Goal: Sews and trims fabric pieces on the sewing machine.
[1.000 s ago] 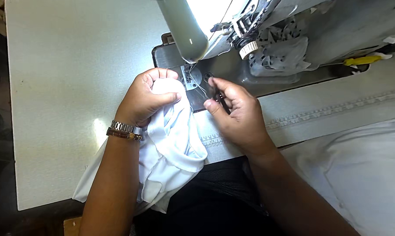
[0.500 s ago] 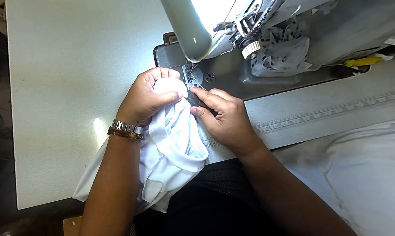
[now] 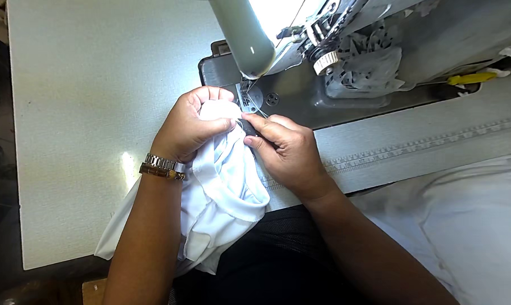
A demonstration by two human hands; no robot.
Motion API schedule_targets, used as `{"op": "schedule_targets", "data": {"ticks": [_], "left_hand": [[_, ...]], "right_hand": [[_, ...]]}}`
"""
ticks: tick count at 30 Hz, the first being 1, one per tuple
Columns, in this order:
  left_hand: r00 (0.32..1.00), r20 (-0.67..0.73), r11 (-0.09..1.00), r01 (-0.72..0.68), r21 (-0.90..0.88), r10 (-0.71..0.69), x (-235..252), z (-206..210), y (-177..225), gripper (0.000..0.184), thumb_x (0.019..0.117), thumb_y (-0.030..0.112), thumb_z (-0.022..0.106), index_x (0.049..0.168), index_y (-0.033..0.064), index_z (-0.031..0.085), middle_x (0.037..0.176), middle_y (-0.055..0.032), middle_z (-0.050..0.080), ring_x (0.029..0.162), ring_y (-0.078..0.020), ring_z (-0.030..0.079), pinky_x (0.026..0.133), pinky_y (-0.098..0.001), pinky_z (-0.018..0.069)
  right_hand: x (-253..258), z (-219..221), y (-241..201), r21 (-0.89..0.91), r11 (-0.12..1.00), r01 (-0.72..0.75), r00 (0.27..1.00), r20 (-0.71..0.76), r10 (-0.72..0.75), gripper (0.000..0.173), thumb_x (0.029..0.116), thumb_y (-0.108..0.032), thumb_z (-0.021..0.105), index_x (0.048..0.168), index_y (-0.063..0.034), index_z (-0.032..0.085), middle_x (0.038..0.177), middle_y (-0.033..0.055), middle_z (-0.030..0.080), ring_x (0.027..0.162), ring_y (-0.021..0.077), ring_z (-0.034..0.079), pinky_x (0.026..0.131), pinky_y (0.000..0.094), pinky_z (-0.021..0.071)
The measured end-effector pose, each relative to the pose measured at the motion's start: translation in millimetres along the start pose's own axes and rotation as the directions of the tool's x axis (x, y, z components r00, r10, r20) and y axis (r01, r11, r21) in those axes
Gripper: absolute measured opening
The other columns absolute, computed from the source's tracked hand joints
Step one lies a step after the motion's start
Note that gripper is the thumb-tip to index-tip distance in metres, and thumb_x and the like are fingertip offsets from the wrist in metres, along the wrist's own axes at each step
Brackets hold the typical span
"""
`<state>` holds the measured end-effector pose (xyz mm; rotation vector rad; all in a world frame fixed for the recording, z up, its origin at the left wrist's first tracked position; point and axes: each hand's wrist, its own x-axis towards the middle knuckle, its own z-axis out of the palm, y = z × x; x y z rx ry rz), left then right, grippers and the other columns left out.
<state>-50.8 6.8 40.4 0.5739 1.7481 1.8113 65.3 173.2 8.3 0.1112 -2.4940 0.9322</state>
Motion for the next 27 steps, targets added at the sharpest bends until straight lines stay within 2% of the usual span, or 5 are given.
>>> {"op": "schedule_targets", "data": {"ticks": [10, 14, 21, 24, 27], "left_hand": [[1.0, 0.03, 1.0, -0.003, 0.0, 0.003, 5.1, -2.9, -6.1, 0.035, 0.0804, -0.013, 0.07, 0.109, 0.0048, 0.06, 0.089, 0.0031, 0.069, 0.077, -0.0026, 0.068, 0.07, -0.0187, 0.0585], [1.0, 0.023, 1.0, 0.002, 0.016, -0.002, 4.8, -3.5, -5.4, 0.036, 0.0801, -0.013, 0.071, 0.109, 0.0052, 0.06, 0.09, 0.003, 0.068, 0.078, -0.0024, 0.067, 0.071, -0.0187, 0.0586], [0.999, 0.034, 1.0, -0.002, -0.028, 0.003, 6.1, -4.9, -7.8, 0.039, 0.0809, -0.015, 0.069, 0.114, 0.0025, 0.06, 0.093, 0.0004, 0.068, 0.081, -0.0045, 0.068, 0.072, -0.0197, 0.059], [0.999, 0.034, 0.995, -0.02, -0.098, 0.023, 6.5, -5.5, -9.9, 0.036, 0.0828, -0.016, 0.062, 0.113, 0.0037, 0.059, 0.091, 0.0017, 0.069, 0.078, -0.0046, 0.068, 0.07, -0.0206, 0.0592], [0.998, 0.027, 0.989, -0.048, -0.142, 0.052, 6.0, -5.0, -9.0, 0.032, 0.0848, -0.012, 0.066, 0.111, 0.0048, 0.059, 0.088, 0.0024, 0.07, 0.077, -0.0054, 0.069, 0.071, -0.0219, 0.0603]], "right_hand": [[1.0, 0.0, -1.9, 0.054, 0.998, -0.036, 0.999, -0.025, 0.037, 0.028, 0.1004, -0.009, 0.06, 0.125, -0.0007, 0.072, 0.097, 0.0121, 0.073, 0.084, 0.0084, 0.065, 0.081, 0.0157, 0.0496], [3.6, -3.1, -6.9, 0.246, 0.953, -0.179, 0.98, -0.04, 0.195, 0.033, 0.1009, -0.01, 0.06, 0.13, 0.0051, 0.065, 0.118, 0.012, 0.071, 0.098, -0.0003, 0.065, 0.088, 0.0128, 0.0515], [10.3, -3.9, -19.0, 0.533, 0.707, -0.464, 0.88, 0.189, 0.435, 0.052, 0.0906, -0.01, 0.074, 0.137, 0.0029, 0.053, 0.103, 0.0007, 0.068, 0.057, -0.0018, 0.052, 0.047, 0.0137, 0.0442], [17.2, -1.2, -23.5, 0.637, 0.474, -0.608, 0.778, 0.358, 0.516, 0.036, 0.0931, -0.002, 0.07, 0.128, -0.0017, 0.06, 0.083, -0.0014, 0.067, 0.047, 0.0005, 0.049, 0.039, 0.0152, 0.0417], [20.1, 2.0, -24.4, 0.651, 0.424, -0.63, 0.752, 0.372, 0.545, 0.016, 0.0938, 0.0, 0.068, 0.109, -0.0039, 0.063, 0.069, -0.0016, 0.06, 0.043, 0.0009, 0.046, 0.037, 0.0156, 0.0415]]}}
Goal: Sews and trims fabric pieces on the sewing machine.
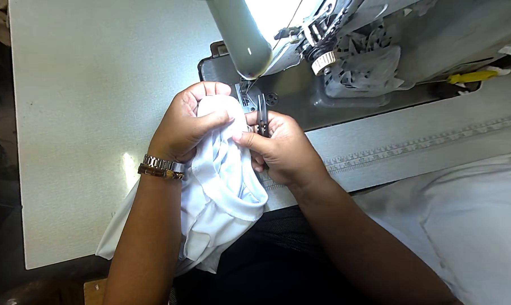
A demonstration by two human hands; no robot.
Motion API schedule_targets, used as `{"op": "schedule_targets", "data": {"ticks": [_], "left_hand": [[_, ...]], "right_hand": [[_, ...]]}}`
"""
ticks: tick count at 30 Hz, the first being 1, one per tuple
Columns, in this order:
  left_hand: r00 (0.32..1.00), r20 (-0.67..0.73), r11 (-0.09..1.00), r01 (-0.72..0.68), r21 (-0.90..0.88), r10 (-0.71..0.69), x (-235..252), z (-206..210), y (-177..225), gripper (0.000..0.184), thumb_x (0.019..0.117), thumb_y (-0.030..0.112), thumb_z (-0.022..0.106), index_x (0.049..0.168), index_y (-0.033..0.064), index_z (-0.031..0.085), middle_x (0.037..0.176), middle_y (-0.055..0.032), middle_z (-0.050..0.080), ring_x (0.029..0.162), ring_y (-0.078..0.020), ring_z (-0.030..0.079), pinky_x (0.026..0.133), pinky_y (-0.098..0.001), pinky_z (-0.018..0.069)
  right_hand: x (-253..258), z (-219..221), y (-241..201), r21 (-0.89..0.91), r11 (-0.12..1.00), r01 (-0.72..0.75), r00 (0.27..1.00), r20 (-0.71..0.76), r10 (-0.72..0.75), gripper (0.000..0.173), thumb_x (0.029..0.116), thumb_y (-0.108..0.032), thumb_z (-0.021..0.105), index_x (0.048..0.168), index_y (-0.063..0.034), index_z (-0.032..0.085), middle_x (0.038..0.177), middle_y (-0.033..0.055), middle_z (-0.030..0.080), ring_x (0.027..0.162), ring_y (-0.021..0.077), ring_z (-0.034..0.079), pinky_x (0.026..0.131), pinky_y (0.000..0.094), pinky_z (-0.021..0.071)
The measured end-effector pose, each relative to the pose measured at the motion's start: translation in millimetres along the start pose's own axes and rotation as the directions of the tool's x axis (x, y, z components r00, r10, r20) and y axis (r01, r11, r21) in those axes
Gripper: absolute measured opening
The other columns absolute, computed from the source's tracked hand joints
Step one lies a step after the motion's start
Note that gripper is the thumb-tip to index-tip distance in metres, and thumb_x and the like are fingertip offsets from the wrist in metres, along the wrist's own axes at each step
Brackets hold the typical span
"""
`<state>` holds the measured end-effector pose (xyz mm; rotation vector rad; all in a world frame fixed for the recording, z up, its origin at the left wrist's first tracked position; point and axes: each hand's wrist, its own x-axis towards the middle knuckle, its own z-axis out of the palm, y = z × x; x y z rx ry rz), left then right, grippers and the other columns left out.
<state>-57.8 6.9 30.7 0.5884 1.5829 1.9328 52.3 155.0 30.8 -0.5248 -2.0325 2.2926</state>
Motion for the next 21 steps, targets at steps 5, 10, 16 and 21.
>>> {"op": "schedule_targets", "data": {"ticks": [5, 10, 16, 21], "left_hand": [[0.998, -0.059, 0.999, 0.02, 0.041, -0.018, -4.5, 5.6, 8.4, 0.037, 0.0802, -0.014, 0.071, 0.111, 0.0037, 0.06, 0.091, 0.0017, 0.069, 0.081, -0.0041, 0.069, 0.073, -0.019, 0.059], [0.997, -0.073, 0.999, 0.02, 0.05, -0.016, -2.9, 4.6, 5.7, 0.04, 0.0795, -0.016, 0.069, 0.114, 0.0021, 0.06, 0.095, 0.0006, 0.069, 0.083, -0.0051, 0.069, 0.074, -0.0202, 0.0596], [0.998, -0.067, 0.998, 0.002, 0.062, 0.003, -1.9, 3.7, 3.3, 0.04, 0.0794, -0.015, 0.07, 0.113, 0.0036, 0.059, 0.093, 0.0022, 0.07, 0.082, -0.0043, 0.07, 0.074, -0.0203, 0.06], [0.997, -0.072, 0.996, 0.018, 0.092, -0.011, -2.1, 4.5, 4.2, 0.041, 0.0788, -0.015, 0.072, 0.113, 0.0038, 0.06, 0.095, 0.0017, 0.07, 0.084, -0.0043, 0.069, 0.075, -0.0205, 0.0597]], "right_hand": [[0.7, 1.4, 9.6, -0.059, 0.987, 0.15, 0.984, -0.087, -0.155, 0.031, 0.0886, 0.002, 0.071, 0.114, -0.0072, 0.056, 0.077, -0.0039, 0.062, 0.051, 0.0007, 0.052, 0.043, 0.0144, 0.0442], [0.2, 0.2, 12.8, -0.045, 0.967, 0.25, 0.96, -0.123, -0.253, 0.038, 0.0877, 0.007, 0.068, 0.119, -0.0069, 0.052, 0.073, -0.0058, 0.056, 0.05, 0.0005, 0.05, 0.043, 0.014, 0.0444], [-1.5, 2.1, 17.3, -0.365, 0.793, 0.488, 0.848, -0.019, -0.53, 0.017, 0.0917, -0.002, 0.068, 0.108, 0.0015, 0.064, 0.093, -0.0002, 0.064, 0.075, -0.0048, 0.056, 0.068, 0.0098, 0.0476], [2.4, 1.6, 18.8, -0.619, 0.626, 0.474, 0.786, -0.024, -0.618, 0.014, 0.0952, -0.012, 0.068, 0.1, 0.0004, 0.071, 0.095, 0.0065, 0.062, 0.079, -0.0001, 0.053, 0.068, 0.0096, 0.0419]]}}
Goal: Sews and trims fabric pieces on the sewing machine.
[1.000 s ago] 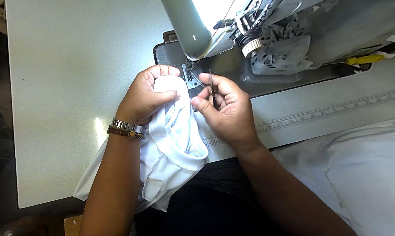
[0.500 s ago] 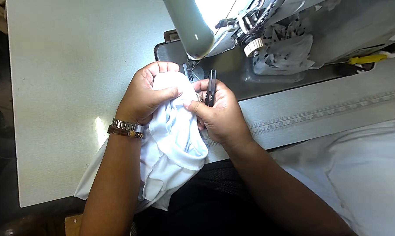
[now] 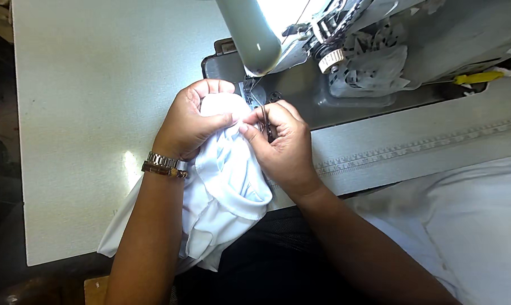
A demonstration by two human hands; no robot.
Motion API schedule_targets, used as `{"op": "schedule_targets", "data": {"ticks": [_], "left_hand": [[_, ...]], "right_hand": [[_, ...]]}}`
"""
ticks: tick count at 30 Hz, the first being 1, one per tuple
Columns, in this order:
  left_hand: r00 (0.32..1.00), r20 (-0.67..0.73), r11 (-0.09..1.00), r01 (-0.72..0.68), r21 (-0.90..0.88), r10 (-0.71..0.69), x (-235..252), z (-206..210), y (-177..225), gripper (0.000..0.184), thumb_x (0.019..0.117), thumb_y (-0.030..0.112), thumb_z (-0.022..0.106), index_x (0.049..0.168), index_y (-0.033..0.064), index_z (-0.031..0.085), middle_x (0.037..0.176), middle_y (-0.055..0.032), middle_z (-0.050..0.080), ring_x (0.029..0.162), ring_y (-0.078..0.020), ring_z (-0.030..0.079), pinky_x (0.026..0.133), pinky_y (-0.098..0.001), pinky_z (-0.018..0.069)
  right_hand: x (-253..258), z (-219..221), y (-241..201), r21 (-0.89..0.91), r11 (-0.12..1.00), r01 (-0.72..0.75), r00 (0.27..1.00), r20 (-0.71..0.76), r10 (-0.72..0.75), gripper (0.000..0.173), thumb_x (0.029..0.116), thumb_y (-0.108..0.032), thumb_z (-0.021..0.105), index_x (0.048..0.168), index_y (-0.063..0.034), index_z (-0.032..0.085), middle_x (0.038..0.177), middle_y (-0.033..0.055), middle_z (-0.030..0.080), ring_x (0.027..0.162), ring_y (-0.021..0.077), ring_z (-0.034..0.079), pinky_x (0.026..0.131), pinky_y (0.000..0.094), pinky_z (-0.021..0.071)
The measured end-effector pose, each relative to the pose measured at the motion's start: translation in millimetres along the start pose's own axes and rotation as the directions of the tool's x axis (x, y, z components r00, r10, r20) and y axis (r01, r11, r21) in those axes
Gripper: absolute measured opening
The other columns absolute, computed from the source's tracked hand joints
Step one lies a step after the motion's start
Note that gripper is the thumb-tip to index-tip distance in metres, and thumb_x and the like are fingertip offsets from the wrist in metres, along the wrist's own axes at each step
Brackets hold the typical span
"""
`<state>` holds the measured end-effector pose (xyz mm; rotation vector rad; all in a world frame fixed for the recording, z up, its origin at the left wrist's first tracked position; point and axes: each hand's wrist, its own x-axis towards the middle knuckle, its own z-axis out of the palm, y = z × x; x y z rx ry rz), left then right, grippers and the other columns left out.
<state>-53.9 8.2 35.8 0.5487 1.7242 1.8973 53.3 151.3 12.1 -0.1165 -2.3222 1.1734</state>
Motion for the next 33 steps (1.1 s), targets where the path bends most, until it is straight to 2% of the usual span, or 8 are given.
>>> {"op": "schedule_targets", "data": {"ticks": [3, 6, 11, 12, 14, 19, 28, 33], "left_hand": [[1.0, 0.013, 1.0, -0.01, 0.029, 0.009, 2.0, -1.0, -1.1, 0.042, 0.0783, -0.014, 0.073, 0.114, 0.0029, 0.06, 0.097, 0.0007, 0.07, 0.085, -0.0048, 0.07, 0.076, -0.021, 0.0598], [0.999, 0.031, 0.999, -0.022, 0.038, 0.021, 2.4, -2.1, -1.7, 0.042, 0.0773, -0.015, 0.073, 0.114, 0.0025, 0.06, 0.097, 0.0006, 0.07, 0.085, -0.0048, 0.069, 0.076, -0.021, 0.06], [0.998, 0.05, 0.999, -0.028, 0.032, 0.027, 1.9, -2.6, -1.1, 0.048, 0.0727, -0.013, 0.077, 0.115, 0.0027, 0.06, 0.097, 0.0004, 0.07, 0.086, -0.0051, 0.069, 0.077, -0.0208, 0.0597], [0.999, 0.041, 0.999, -0.03, 0.039, 0.029, 1.4, -2.0, -0.6, 0.049, 0.0711, -0.012, 0.079, 0.114, 0.003, 0.061, 0.097, 0.0005, 0.07, 0.086, -0.0048, 0.069, 0.077, -0.0205, 0.0594], [0.999, 0.032, 0.997, -0.045, 0.056, 0.043, 1.2, -0.8, -0.7, 0.05, 0.069, -0.011, 0.08, 0.112, 0.0039, 0.061, 0.095, 0.0016, 0.07, 0.084, -0.0037, 0.068, 0.076, -0.0193, 0.0587], [0.998, 0.042, 0.995, -0.056, 0.078, 0.052, -2.2, 1.7, 3.5, 0.045, 0.0708, -0.013, 0.077, 0.11, 0.0032, 0.061, 0.093, 0.0024, 0.068, 0.083, -0.0018, 0.067, 0.074, -0.0168, 0.0574], [0.997, 0.067, 0.992, -0.053, 0.111, 0.046, -3.3, 0.7, 5.7, 0.045, 0.0727, -0.011, 0.077, 0.112, 0.0024, 0.06, 0.095, 0.002, 0.068, 0.085, -0.0006, 0.066, 0.075, -0.0158, 0.0566], [0.996, 0.079, 0.991, -0.056, 0.125, 0.046, -4.1, 1.8, 5.7, 0.045, 0.0721, -0.012, 0.077, 0.111, 0.0029, 0.061, 0.095, 0.0026, 0.068, 0.084, -0.0002, 0.066, 0.075, -0.0151, 0.0561]], "right_hand": [[3.4, -3.1, 0.2, -0.055, 0.997, -0.049, 0.998, 0.046, 0.051, 0.013, 0.0981, -0.014, 0.063, 0.096, -0.0024, 0.068, 0.097, 0.0071, 0.056, 0.085, 0.0042, 0.052, 0.072, 0.013, 0.0411], [6.1, -8.4, 2.4, 0.05, 0.986, -0.159, 0.982, 0.114, 0.153, 0.012, 0.1004, -0.016, 0.059, 0.097, -0.0065, 0.066, 0.1, 0.0036, 0.056, 0.091, 0.0031, 0.055, 0.077, 0.0148, 0.0441], [8.7, -7.8, 2.2, 0.183, 0.955, -0.234, 0.97, 0.111, 0.216, 0.007, 0.1006, -0.012, 0.058, 0.098, -0.0068, 0.061, 0.094, 0.0014, 0.055, 0.067, -0.0003, 0.053, 0.057, 0.0126, 0.0458], [9.0, -7.6, 2.9, 0.175, 0.96, -0.22, 0.973, 0.107, 0.204, 0.007, 0.1006, -0.012, 0.058, 0.098, -0.0069, 0.062, 0.093, 0.0013, 0.056, 0.068, 0.0, 0.053, 0.058, 0.0129, 0.046], [8.8, -7.5, 4.1, 0.136, 0.978, -0.161, 0.984, 0.101, 0.148, 0.009, 0.1002, -0.013, 0.059, 0.097, -0.0065, 0.064, 0.095, 0.0015, 0.056, 0.078, 0.0006, 0.054, 0.067, 0.0132, 0.0453], [10.4, -5.8, 4.9, 0.022, 0.998, -0.053, 0.998, 0.028, 0.052, 0.013, 0.1002, -0.011, 0.055, 0.096, -0.0034, 0.065, 0.096, 0.0057, 0.059, 0.092, 0.0061, 0.056, 0.082, 0.018, 0.0446], [11.0, -3.6, 4.1, -0.018, 0.999, 0.027, 1.0, -0.012, -0.028, 0.014, 0.1007, -0.01, 0.055, 0.096, -0.0019, 0.065, 0.096, 0.0078, 0.06, 0.093, 0.0082, 0.056, 0.082, 0.0178, 0.0441], [13.8, -0.8, 2.8, -0.086, 0.989, 0.117, 0.992, -0.039, -0.12, 0.014, 0.0994, -0.005, 0.054, 0.092, 0.0018, 0.064, 0.092, 0.0119, 0.059, 0.092, 0.0132, 0.056, 0.083, 0.0199, 0.0435]]}}
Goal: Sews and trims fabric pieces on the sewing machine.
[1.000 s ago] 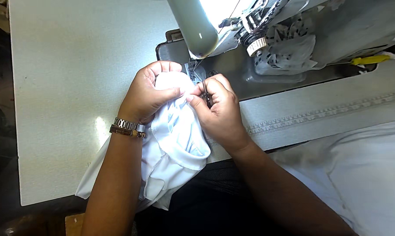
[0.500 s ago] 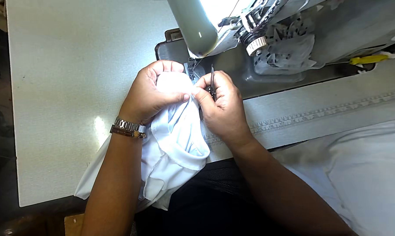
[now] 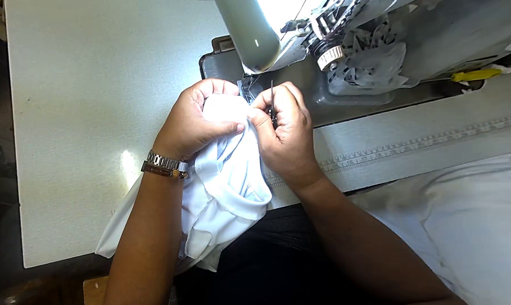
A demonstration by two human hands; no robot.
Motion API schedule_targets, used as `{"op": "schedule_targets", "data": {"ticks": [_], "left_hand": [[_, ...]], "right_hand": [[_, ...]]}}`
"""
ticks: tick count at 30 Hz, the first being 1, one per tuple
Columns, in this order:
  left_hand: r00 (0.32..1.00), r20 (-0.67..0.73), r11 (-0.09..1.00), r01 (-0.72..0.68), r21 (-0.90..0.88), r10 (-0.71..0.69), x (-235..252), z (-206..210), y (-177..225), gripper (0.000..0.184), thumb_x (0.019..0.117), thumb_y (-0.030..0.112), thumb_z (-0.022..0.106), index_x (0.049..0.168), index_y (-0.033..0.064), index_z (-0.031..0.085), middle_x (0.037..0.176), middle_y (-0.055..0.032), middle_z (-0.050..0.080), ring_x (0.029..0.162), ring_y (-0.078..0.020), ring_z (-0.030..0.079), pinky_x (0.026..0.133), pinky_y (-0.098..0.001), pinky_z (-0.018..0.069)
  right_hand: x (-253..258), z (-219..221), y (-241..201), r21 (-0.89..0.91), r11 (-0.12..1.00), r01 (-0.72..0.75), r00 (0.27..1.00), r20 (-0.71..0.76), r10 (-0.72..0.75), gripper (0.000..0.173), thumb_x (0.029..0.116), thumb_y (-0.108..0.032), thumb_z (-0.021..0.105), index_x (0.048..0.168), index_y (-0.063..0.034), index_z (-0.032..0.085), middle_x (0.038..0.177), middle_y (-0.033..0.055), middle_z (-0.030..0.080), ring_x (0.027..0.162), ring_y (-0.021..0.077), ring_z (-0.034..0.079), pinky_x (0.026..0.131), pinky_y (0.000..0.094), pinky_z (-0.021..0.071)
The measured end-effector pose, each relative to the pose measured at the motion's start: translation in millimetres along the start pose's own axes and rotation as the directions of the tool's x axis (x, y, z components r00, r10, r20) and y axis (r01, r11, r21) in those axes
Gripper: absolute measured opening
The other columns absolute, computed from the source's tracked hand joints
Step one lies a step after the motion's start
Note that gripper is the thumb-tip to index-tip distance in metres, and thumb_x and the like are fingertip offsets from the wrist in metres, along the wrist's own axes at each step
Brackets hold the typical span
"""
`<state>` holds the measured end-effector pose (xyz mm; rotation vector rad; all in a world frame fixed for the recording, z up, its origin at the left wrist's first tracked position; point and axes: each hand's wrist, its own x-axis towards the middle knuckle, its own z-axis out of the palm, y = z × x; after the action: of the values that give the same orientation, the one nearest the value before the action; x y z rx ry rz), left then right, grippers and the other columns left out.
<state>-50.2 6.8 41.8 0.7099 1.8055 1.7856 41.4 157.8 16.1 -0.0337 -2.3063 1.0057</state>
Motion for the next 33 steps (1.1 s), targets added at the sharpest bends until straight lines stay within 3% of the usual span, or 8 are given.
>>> {"op": "schedule_targets", "data": {"ticks": [8, 14, 18, 22, 26, 33], "left_hand": [[0.995, 0.085, 0.998, -0.055, 0.034, 0.052, 9.4, -3.4, -17.5, 0.047, 0.0701, -0.009, 0.081, 0.11, 0.0043, 0.061, 0.096, 0.0025, 0.07, 0.085, -0.0017, 0.068, 0.076, -0.0181, 0.0581], [0.996, 0.068, 0.998, -0.054, 0.032, 0.052, 9.6, -4.3, -18.7, 0.048, 0.0702, -0.009, 0.082, 0.111, 0.0038, 0.061, 0.097, 0.0019, 0.07, 0.085, -0.002, 0.068, 0.076, -0.0184, 0.0587], [0.991, 0.119, 0.997, -0.065, -0.041, 0.069, 8.4, -4.5, -16.2, 0.043, 0.0781, -0.011, 0.074, 0.115, 0.0041, 0.058, 0.102, 0.0021, 0.069, 0.088, -0.0028, 0.068, 0.079, -0.02, 0.0591], [0.991, 0.104, 0.996, -0.087, -0.027, 0.089, 8.9, -3.6, -17.3, 0.019, 0.0908, -0.009, 0.062, 0.101, 0.008, 0.064, 0.093, 0.0059, 0.069, 0.081, 0.0, 0.066, 0.074, -0.0172, 0.0563], [0.989, 0.124, 0.992, -0.093, 0.08, 0.082, 10.8, -4.2, -19.1, 0.013, 0.0911, -0.003, 0.065, 0.096, 0.0076, 0.07, 0.09, 0.0055, 0.071, 0.079, 0.0012, 0.066, 0.072, -0.016, 0.055], [0.979, 0.144, 0.975, -0.164, 0.152, 0.142, 11.8, -3.0, -21.1, 0.007, 0.0926, 0.003, 0.068, 0.09, 0.0092, 0.069, 0.082, 0.0087, 0.068, 0.075, 0.0044, 0.063, 0.07, -0.0143, 0.0528]], "right_hand": [[0.0, 7.2, 4.9, -0.059, 0.997, 0.049, 0.998, -0.035, -0.052, 0.014, 0.0989, -0.003, 0.055, 0.089, 0.0021, 0.064, 0.091, 0.0137, 0.059, 0.09, 0.0155, 0.057, 0.081, 0.0201, 0.0443], [0.6, 2.6, 5.6, -0.035, 0.999, 0.018, 1.0, 0.001, -0.018, 0.013, 0.0993, -0.007, 0.057, 0.095, 0.0011, 0.067, 0.094, 0.0119, 0.062, 0.094, 0.0136, 0.057, 0.084, 0.0196, 0.0446], [1.8, 0.7, 5.0, -0.005, 1.0, 0.004, 1.0, 0.022, -0.004, 0.013, 0.0992, -0.008, 0.057, 0.096, 0.0013, 0.067, 0.093, 0.0105, 0.061, 0.092, 0.0122, 0.056, 0.082, 0.0195, 0.0438], [3.1, -1.8, 2.3, -0.02, 0.999, 0.034, 0.999, 0.024, -0.034, 0.014, 0.0999, -0.008, 0.058, 0.097, 0.0012, 0.067, 0.094, 0.0112, 0.061, 0.094, 0.0135, 0.056, 0.085, 0.0201, 0.0433], [5.2, -4.7, 3.2, -0.064, 0.992, 0.104, 0.994, 0.021, -0.103, 0.014, 0.0999, -0.007, 0.058, 0.096, 0.0023, 0.068, 0.092, 0.0128, 0.062, 0.091, 0.0148, 0.056, 0.082, 0.0203, 0.0437], [10.4, -7.8, 3.2, -0.087, 0.986, 0.14, 0.989, 0.052, -0.135, 0.015, 0.0999, -0.008, 0.059, 0.096, 0.0018, 0.069, 0.093, 0.0134, 0.061, 0.091, 0.0148, 0.056, 0.082, 0.0191, 0.0429]]}}
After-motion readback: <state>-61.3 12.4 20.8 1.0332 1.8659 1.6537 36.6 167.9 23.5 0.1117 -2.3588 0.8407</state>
